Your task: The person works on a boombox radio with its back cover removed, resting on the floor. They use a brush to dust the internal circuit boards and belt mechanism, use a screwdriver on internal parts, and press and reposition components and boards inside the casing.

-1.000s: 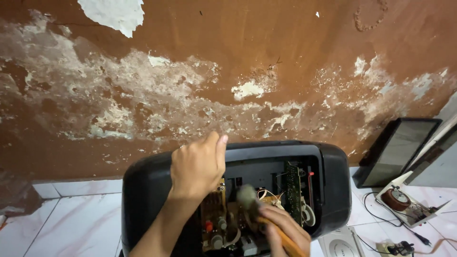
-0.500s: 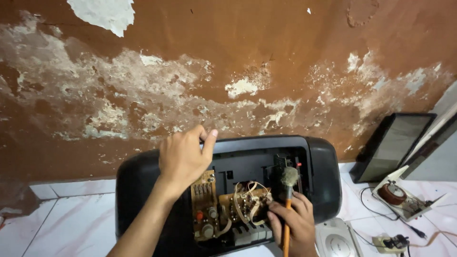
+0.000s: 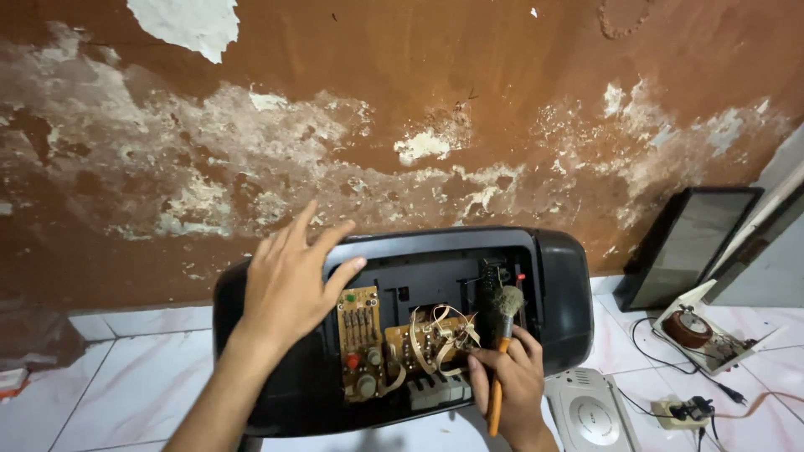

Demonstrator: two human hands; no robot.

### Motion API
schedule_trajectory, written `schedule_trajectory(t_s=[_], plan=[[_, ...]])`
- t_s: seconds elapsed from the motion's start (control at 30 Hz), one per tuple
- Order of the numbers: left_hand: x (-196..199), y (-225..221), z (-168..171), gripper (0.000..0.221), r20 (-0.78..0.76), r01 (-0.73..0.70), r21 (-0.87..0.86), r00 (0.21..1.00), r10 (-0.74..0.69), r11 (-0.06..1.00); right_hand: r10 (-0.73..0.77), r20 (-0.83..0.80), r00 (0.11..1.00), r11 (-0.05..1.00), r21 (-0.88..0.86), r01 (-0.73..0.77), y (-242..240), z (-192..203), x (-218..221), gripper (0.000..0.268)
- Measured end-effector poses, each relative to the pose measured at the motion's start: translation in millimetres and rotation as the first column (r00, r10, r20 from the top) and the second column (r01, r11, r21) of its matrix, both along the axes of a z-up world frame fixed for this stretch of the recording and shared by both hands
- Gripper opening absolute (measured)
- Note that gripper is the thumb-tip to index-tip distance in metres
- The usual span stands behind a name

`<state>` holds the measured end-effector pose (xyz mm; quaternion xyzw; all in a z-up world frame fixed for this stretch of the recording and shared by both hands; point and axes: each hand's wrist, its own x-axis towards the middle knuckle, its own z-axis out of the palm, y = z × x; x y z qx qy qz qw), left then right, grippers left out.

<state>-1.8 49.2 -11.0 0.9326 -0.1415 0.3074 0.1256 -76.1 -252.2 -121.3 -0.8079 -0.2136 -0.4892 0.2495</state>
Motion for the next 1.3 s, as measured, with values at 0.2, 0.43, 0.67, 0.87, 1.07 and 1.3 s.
schedule_trajectory(t_s=[0.2, 0.43, 0.67, 0.87, 1.07, 1.3], plan=[[-40.8, -7.3, -32.9, 0.08, 0.169, -0.254, -0.124, 0.947, 0.273, 0.959, -0.013, 0.05, 0.999, 1.0, 0.003, 0.013, 1.8, -1.3, 2.2, 0.004], [-48.3, -7.2, -35.9, 0.09, 0.13, -0.306, -0.192, 0.934, 0.333, 0.932, -0.009, 0.012, 1.0, 1.0, 0.0, 0.009, -1.0, -7.9, 5.9, 0.003], [-28.0, 2.3, -31.1, 0.078, 0.112, -0.29, -0.073, 0.948, 0.297, 0.954, 0.013, 0.005, 1.0, 1.0, -0.022, -0.013, 7.0, 14.3, 11.2, 0.001], [-28.7, 1.9, -26.7, 0.077, 0.096, -0.28, -0.087, 0.953, 0.288, 0.956, 0.0, 0.03, 1.0, 0.999, -0.055, 0.002, 3.1, 8.0, 19.1, 0.002], [-37.1, -0.5, -30.6, 0.077, 0.132, -0.255, -0.088, 0.955, 0.265, 0.963, -0.002, 0.062, 0.998, 0.998, -0.056, 0.006, 1.5, 2.1, 14.1, 0.002], [-43.5, -1.8, -27.6, 0.071, 0.276, -0.212, -0.084, 0.934, 0.227, 0.974, -0.013, 0.081, 0.997, 0.995, -0.096, 0.02, -1.6, -1.5, 14.8, 0.003]])
